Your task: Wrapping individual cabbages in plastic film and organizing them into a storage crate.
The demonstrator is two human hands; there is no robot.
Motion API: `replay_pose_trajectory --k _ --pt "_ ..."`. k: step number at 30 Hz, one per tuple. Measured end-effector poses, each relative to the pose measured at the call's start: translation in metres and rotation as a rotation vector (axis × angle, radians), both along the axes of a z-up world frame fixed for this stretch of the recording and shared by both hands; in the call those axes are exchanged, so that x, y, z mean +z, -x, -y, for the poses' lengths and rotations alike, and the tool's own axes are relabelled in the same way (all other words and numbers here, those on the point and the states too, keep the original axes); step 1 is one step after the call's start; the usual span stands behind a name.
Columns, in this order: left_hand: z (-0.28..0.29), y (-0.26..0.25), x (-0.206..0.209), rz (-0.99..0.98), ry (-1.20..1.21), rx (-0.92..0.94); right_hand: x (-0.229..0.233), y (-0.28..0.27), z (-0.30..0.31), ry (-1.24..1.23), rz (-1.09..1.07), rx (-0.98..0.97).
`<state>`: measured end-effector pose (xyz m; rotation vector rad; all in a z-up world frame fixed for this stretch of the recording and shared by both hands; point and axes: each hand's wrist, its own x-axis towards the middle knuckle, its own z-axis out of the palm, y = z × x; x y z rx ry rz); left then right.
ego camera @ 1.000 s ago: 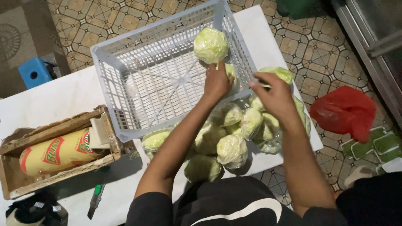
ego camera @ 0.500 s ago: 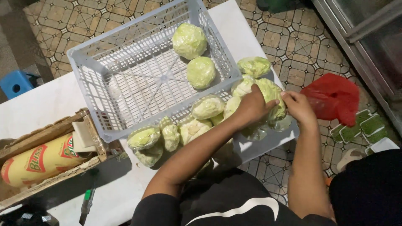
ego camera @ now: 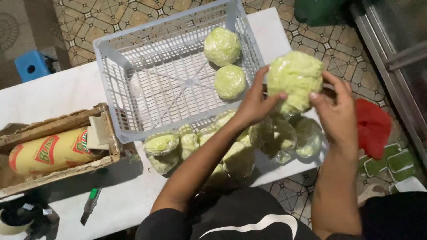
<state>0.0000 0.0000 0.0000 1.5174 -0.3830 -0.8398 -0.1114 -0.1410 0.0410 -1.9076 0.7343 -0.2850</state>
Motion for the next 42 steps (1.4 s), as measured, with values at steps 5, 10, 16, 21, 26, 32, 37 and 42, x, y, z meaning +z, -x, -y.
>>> replay_pose_trajectory --k 5,10,16,21,26,32,37,42 --pt "-0.017 -0.082 -0.066 -0.095 0.206 0.284 -0.068 -0.103 0.003 0.077 0.288 0.26" --pt "-0.023 -0.161 -0.108 -0.271 0.223 0.48 -0.113 -0.199 -0.001 0.255 0.243 0.357" --pt "-0.016 -0.203 -0.138 -0.254 0.205 0.528 -0.143 -0.251 0.002 0.254 0.147 0.397" --pt "-0.005 -0.222 -0.175 -0.268 0.278 0.578 -0.185 -0.268 0.011 0.529 0.204 0.429" --pt "-0.011 -0.227 -0.188 -0.099 0.125 0.546 -0.203 -0.269 0.016 0.681 0.225 0.441" --pt "-0.014 -0.22 -0.168 0.018 -0.153 0.524 -0.197 -0.263 0.016 0.702 0.179 0.47" --pt "-0.016 -0.213 -0.181 -0.081 -0.069 0.504 -0.178 -0.218 0.025 0.555 0.18 0.483" --pt "-0.029 -0.168 -0.153 0.299 -0.254 0.424 -0.121 -0.114 0.032 0.199 0.214 0.407"
